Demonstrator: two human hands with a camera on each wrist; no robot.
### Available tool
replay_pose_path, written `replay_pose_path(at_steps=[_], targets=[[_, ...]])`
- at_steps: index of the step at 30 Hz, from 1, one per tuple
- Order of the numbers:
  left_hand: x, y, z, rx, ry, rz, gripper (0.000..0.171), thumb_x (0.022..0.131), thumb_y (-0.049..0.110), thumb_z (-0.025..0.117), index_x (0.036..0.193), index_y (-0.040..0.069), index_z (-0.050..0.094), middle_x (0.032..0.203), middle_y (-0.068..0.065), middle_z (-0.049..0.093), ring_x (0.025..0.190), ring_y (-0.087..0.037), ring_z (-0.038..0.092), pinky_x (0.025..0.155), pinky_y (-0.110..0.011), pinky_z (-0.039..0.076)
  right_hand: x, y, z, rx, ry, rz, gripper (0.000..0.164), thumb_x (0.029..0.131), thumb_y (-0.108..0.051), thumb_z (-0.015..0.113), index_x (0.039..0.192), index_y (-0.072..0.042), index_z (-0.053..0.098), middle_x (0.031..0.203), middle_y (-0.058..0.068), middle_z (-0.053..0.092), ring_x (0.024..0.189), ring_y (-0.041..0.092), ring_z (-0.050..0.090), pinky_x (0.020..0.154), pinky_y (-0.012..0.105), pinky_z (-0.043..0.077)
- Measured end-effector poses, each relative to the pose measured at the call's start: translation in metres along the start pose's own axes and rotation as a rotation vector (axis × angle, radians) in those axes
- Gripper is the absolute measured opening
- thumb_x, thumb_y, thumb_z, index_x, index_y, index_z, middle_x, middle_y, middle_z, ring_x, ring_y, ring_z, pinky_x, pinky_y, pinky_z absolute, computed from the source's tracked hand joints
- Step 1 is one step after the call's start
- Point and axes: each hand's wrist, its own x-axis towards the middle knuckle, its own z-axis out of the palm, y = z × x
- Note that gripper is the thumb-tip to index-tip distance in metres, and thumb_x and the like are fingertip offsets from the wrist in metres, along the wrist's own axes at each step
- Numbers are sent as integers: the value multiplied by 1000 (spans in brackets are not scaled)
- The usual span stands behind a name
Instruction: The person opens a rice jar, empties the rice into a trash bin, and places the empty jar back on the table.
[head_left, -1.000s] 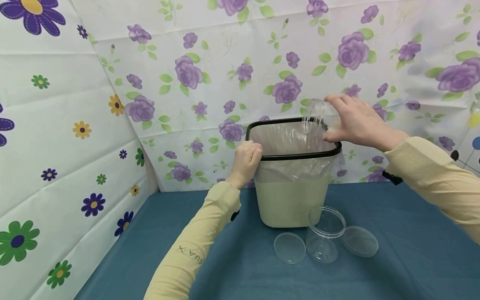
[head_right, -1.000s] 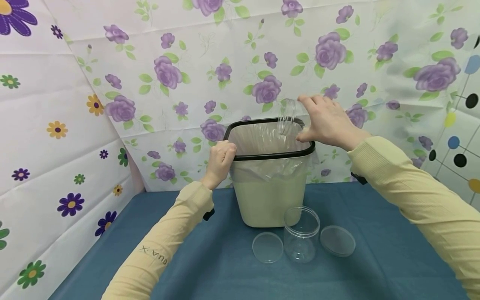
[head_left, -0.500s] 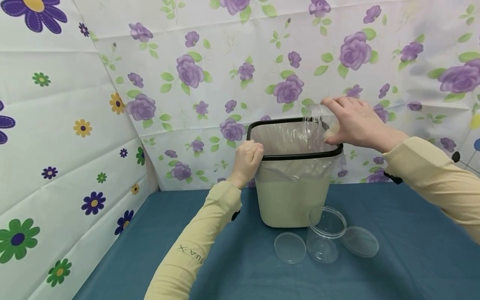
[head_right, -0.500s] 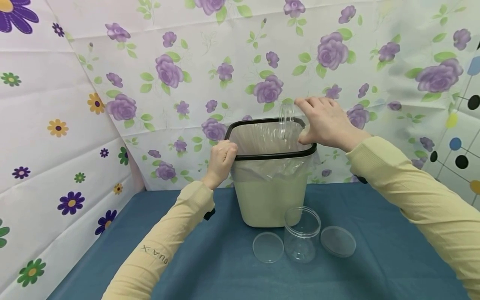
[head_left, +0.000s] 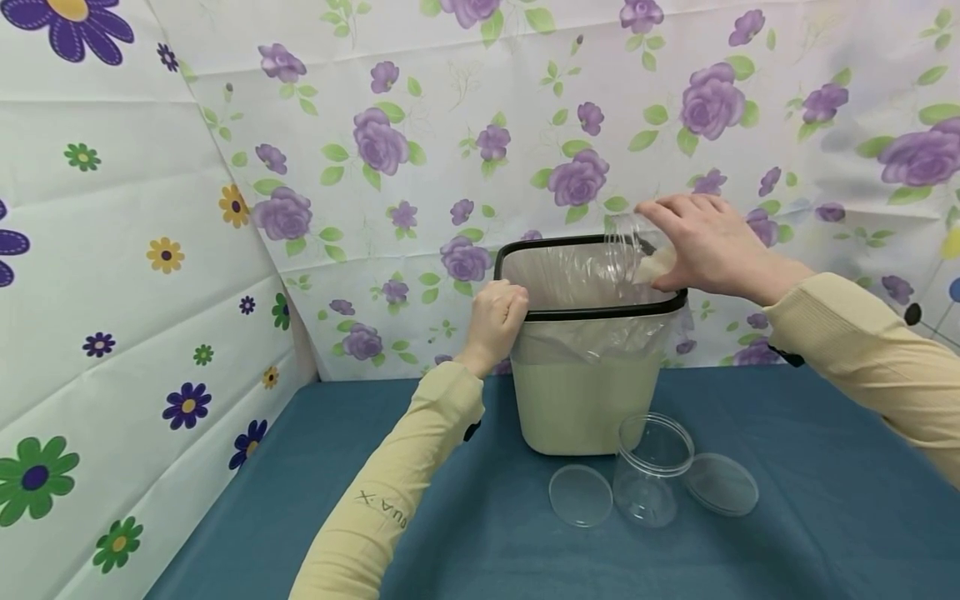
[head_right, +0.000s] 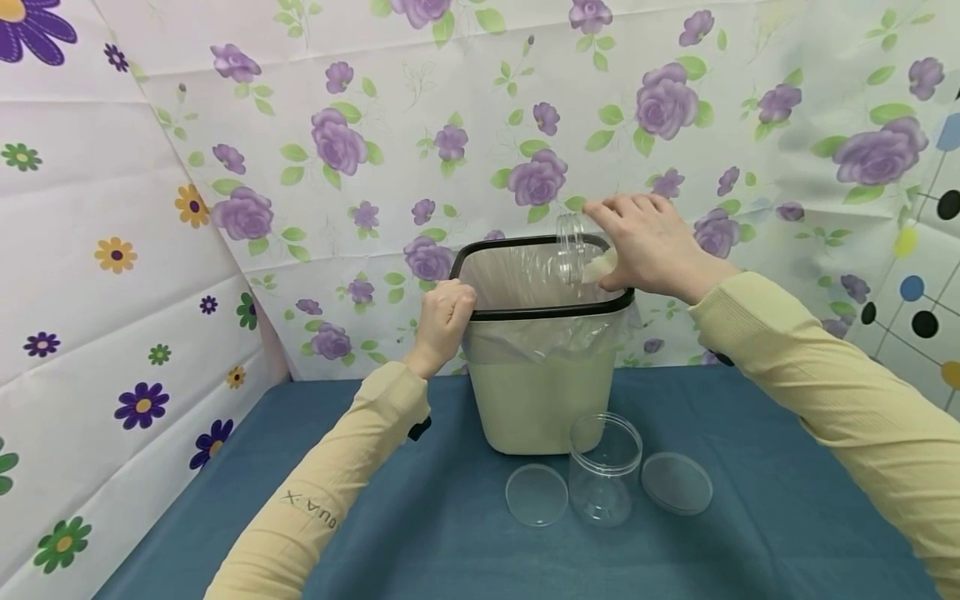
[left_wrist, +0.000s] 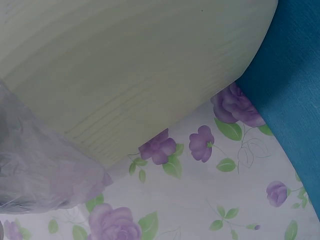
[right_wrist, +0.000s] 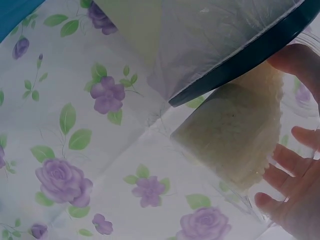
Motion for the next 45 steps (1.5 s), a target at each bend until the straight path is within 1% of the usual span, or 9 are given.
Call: replay_pose_path(at_steps=[10,16,21,25,34,45], targets=[[-1,-2,1,-4,10,5,37,86,13,29,50,11,34,48,2,33,48,-14,31,62,-32,38,4,-2,2,-48,-6,-49,91,51,-22,86,128,0,42,116,26,46,103,46,41,92,55,24],[-1,-1,0,-22,6,11,38,87,13,28,50,11,33,47,2,31,47,-14,28,61,-31,36,5,-2,3,-71,17,-90,89,49,-20,86,125,1,45,113,26,48,102,45,42,92,53,24],[0,-1,0,-20,1,12,37,87,13,28,51,12,33,48,2,31,48,-14,28,63,-31,37,6,-2,4,-85,45,-124,87,48,-19,86,123,1,47,110,25,50,100,43,43,91,52,26],[-1,-2,1,-17,-2,9,36,87,13,28,51,12,32,48,2,30,48,-14,27,64,-31,37,6,-1,4,-104,48,-147,86,48,-19,86,123,1,48,109,24,51,99,43,44,90,52,27],[0,-2,1,-16,7,5,38,87,14,28,50,11,34,48,2,33,48,-14,30,64,-31,38,9,0,5,-130,57,-191,83,48,-17,85,121,2,51,108,23,52,98,42,46,89,53,27],[0,-2,1,-9,4,7,40,88,15,28,49,11,35,48,2,34,48,-14,31,63,-31,38,9,1,6,-139,48,-190,84,48,-17,85,122,1,50,107,23,52,98,42,45,90,53,27]])
